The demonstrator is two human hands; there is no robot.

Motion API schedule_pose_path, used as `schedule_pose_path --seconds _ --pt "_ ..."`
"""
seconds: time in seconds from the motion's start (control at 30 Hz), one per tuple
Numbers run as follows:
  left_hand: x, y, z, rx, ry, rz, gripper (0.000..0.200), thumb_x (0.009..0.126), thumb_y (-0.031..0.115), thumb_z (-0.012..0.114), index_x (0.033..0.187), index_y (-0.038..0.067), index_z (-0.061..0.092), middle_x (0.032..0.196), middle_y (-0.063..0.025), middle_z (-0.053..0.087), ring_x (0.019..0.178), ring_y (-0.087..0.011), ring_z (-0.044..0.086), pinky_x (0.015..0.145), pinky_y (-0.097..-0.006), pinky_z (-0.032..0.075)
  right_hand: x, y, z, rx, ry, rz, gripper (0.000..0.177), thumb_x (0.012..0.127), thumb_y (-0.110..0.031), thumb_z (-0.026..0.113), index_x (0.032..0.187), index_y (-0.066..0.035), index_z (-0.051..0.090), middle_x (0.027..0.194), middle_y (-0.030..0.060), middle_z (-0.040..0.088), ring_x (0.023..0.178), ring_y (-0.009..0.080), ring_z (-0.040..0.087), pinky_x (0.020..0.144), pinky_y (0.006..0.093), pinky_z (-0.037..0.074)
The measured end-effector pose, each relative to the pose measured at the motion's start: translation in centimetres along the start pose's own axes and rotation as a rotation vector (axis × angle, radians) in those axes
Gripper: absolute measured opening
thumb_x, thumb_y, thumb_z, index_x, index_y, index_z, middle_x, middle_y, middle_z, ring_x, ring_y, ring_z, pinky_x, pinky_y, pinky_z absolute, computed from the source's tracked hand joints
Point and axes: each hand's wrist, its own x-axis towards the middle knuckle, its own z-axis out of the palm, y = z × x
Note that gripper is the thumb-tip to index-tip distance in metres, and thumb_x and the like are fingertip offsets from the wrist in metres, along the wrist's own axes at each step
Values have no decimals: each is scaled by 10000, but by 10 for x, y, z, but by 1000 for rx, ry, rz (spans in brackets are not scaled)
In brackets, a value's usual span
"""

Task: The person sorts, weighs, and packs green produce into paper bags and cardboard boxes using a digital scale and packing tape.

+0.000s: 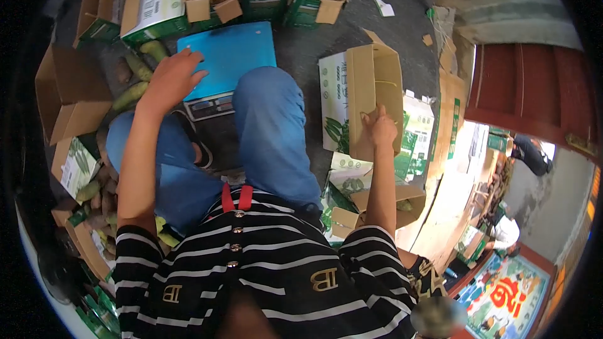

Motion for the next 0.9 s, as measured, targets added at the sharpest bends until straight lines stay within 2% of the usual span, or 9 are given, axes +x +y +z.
schedule_pose_path --seconds 0.03,0.13,0.23,0.37,0.43,0.53,0.73,0.8,0.9 --pt "0 -2 1 9 19 -3 266 804 208 620 984 20 563 924 -174 578 867 -359 569 731 -459 447 8 -5 7 32 75 -95 440 787 -360 652 1066 -37 548 846 176 640 798 339 627 688 409 494" --pt "-3 -2 -2 26 -24 -70 278 799 216 624 986 19 563 936 -175 582 868 -356 574 740 -459 452 40 23 81 643 -143 -52 358 788 -279 668 1056 -51 599 792 173 631 772 317 620 689 375 477" --pt "-8 -8 -4 76 -80 -149 279 796 219 627 982 19 572 958 -176 585 862 -348 584 747 -452 456 19 -19 9 592 -138 12 229 791 -173 662 962 -24 629 810 171 622 747 290 607 679 360 463" --pt "-13 -11 0 82 -189 -94 263 790 229 632 951 24 593 948 -164 595 858 -338 592 727 -446 467 0 -57 -84 522 -37 -377 195 777 -97 652 952 -18 618 803 145 597 749 303 585 676 365 461" --pt "-9 -8 11 68 -270 25 253 786 238 636 922 27 607 920 -162 605 857 -337 593 714 -443 473 13 -67 -105 432 -32 -508 201 749 -91 658 929 -17 610 816 138 571 778 323 556 695 369 452" --pt "-1 14 12 -15 -455 38 258 773 257 646 889 29 622 876 -158 622 868 -336 597 712 -443 478 32 -125 -137 395 19 -733 185 751 -106 651 907 -17 604 838 132 569 807 317 552 705 372 448" --pt "2 14 23 -53 -452 58 304 744 293 671 884 26 636 858 -151 637 878 -329 608 750 -432 483 69 -251 -127 414 -20 -1112 222 780 -149 621 972 -41 598 858 133 562 853 332 550 725 394 448" --pt "3 14 20 -31 -468 28 308 735 296 677 879 26 639 867 -148 641 884 -321 611 759 -421 486 73 -288 -96 357 16 -1171 239 785 -182 613 992 -63 605 881 123 578 878 328 558 743 400 462" --pt "5 11 19 27 -480 -20 315 720 306 685 869 32 646 880 -142 647 893 -307 617 768 -407 490 69 -329 -62 213 -118 -1201 247 785 -194 613 999 -72 608 899 118 589 903 322 565 763 406 471"
